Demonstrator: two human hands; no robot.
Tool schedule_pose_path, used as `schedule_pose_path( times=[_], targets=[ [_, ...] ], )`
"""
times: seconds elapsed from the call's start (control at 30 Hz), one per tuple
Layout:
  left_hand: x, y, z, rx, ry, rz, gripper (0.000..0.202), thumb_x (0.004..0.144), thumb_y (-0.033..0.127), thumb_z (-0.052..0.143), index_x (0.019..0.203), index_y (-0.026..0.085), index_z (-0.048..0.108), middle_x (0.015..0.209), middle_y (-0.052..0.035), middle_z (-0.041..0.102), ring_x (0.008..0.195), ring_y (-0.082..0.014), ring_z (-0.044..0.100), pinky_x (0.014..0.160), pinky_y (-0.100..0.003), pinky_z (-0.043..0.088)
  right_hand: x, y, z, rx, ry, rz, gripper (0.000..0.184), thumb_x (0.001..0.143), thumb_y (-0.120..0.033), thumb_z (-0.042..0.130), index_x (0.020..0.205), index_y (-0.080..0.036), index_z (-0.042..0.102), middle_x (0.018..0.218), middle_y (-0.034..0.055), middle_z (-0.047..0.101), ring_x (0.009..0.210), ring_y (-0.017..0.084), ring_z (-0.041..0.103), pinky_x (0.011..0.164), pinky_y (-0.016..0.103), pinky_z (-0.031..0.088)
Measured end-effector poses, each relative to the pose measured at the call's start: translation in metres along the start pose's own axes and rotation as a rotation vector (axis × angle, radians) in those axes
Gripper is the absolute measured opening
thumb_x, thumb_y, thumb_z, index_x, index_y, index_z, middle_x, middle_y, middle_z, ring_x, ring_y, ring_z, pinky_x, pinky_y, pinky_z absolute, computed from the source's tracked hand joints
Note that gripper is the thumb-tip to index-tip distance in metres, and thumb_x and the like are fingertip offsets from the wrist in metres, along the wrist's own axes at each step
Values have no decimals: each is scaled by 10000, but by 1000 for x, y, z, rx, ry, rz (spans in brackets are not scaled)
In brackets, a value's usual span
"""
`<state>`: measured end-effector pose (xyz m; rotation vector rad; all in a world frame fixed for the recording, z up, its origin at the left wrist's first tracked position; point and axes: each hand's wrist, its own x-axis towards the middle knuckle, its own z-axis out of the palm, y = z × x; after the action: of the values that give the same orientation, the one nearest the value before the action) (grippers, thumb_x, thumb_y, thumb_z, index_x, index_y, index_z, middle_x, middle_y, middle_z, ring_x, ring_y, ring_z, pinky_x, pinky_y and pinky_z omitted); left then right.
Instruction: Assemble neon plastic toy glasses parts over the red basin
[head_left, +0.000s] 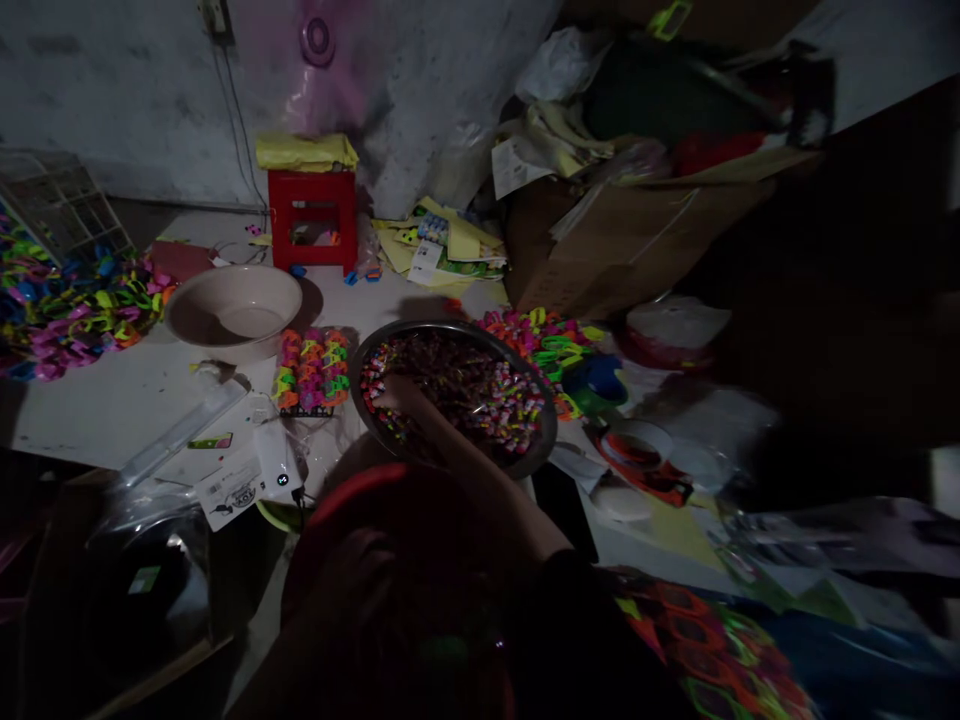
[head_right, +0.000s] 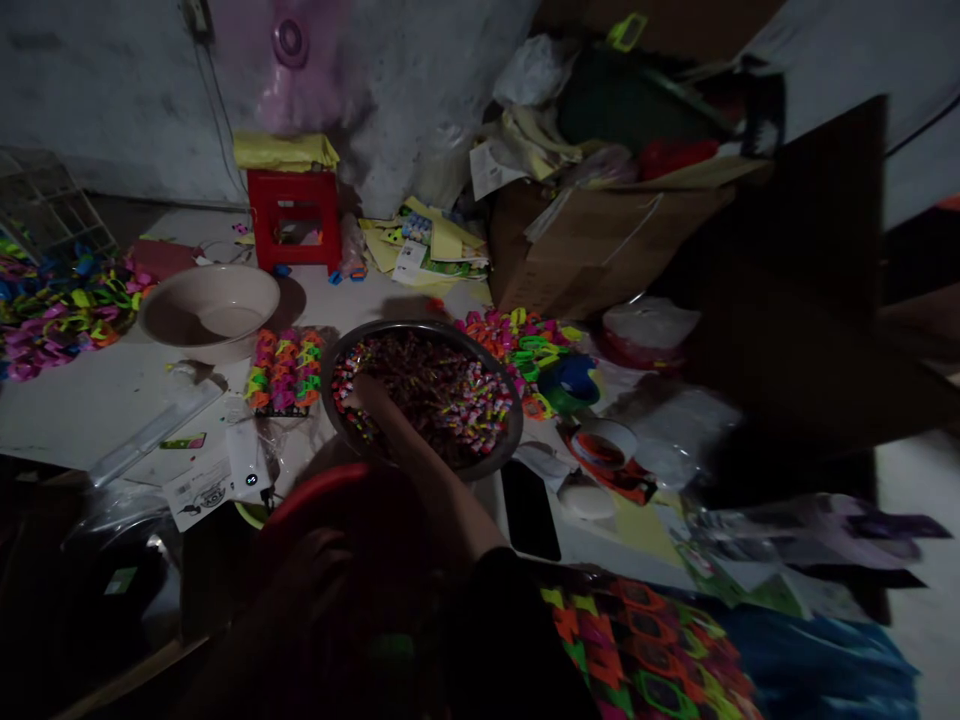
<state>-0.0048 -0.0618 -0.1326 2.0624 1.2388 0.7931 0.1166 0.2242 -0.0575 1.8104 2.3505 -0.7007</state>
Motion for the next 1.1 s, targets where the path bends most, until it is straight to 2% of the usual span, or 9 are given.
schedule_pose_path(
  times=[0.2, 0.37, 0.47, 0.57, 0.7, 0.8, 0.9, 1.0, 1.1],
  targets=[
    [0, 9, -5, 7, -2, -23, 303, 923, 346, 534, 1189, 208, 572, 1277, -97, 557, 1084, -215, 577, 926, -442, 500, -10, 18, -8, 125, 107, -68, 260, 908, -349, 591, 1030, -126, 641, 1030, 48, 669, 920, 184, 647, 823, 369, 535],
    [-2, 11, -7, 10, -10, -33, 293, 925, 341, 531, 1182, 208, 575, 1262, -95, 565, 1060, -206, 586, 907, -426, 511, -4, 32, -26, 172, 261, 16, 318, 919, -313, 517, 1142, -132, 653, 1038, 73, 721, 960, 198, 660, 829, 270, 486],
    [-2, 6, -4, 18, -19, -29, 290, 925, 343, 531, 1178, 208, 578, 1265, -95, 564, 1068, -208, 583, 915, -430, 507, -2, 34, -26, 162, 283, 69, 344, 902, -307, 533, 1142, -95, 658, 1027, 123, 721, 985, 224, 657, 833, 271, 479],
    [-2, 0, 1, 26, -29, -27, 288, 918, 346, 538, 1164, 203, 584, 1267, -98, 566, 1119, -229, 565, 951, -464, 488, -3, 31, -18, 147, 260, 83, 289, 899, -302, 567, 1066, -90, 670, 1020, 120, 711, 962, 215, 662, 843, 318, 496],
    [-5, -5, 6, 30, -34, -45, 245, 906, 309, 531, 1137, 272, 606, 1251, -97, 585, 1190, -252, 547, 1001, -452, 479, -6, 17, -3, 127, 268, 52, 299, 909, -296, 572, 1160, -136, 604, 1161, 102, 662, 1049, 197, 633, 915, 356, 480],
    [-7, -4, 7, 33, -27, -58, 266, 900, 293, 515, 1152, 294, 599, 1263, -100, 582, 1210, -269, 543, 1009, -450, 486, -7, 0, 8, 104, 282, 88, 355, 893, -222, 571, 1231, -113, 562, 1162, 181, 657, 1111, 246, 614, 925, 335, 458],
    [-9, -3, 6, 38, -18, -68, 275, 897, 290, 509, 1158, 303, 596, 1265, -97, 583, 1215, -273, 544, 1018, -454, 483, -7, -12, 17, 103, 300, 135, 369, 889, -166, 543, 1244, -68, 538, 1111, 239, 662, 1087, 288, 628, 898, 360, 464],
    [-8, -3, 6, 38, -19, -70, 285, 894, 290, 514, 1164, 318, 597, 1249, -84, 593, 1192, -260, 562, 1016, -427, 490, -7, -11, 15, 151, 340, 120, 368, 896, -186, 532, 1254, -105, 532, 1137, 209, 658, 1097, 268, 624, 923, 348, 453],
    [-8, -3, 5, 35, -18, -70, 276, 885, 299, 532, 1149, 317, 609, 1238, -83, 600, 1179, -267, 569, 1002, -426, 500, -7, 3, 2, 236, 412, 85, 420, 919, -254, 491, 1314, -110, 479, 1206, 185, 630, 1145, 239, 589, 961, 323, 437]
  ],
)
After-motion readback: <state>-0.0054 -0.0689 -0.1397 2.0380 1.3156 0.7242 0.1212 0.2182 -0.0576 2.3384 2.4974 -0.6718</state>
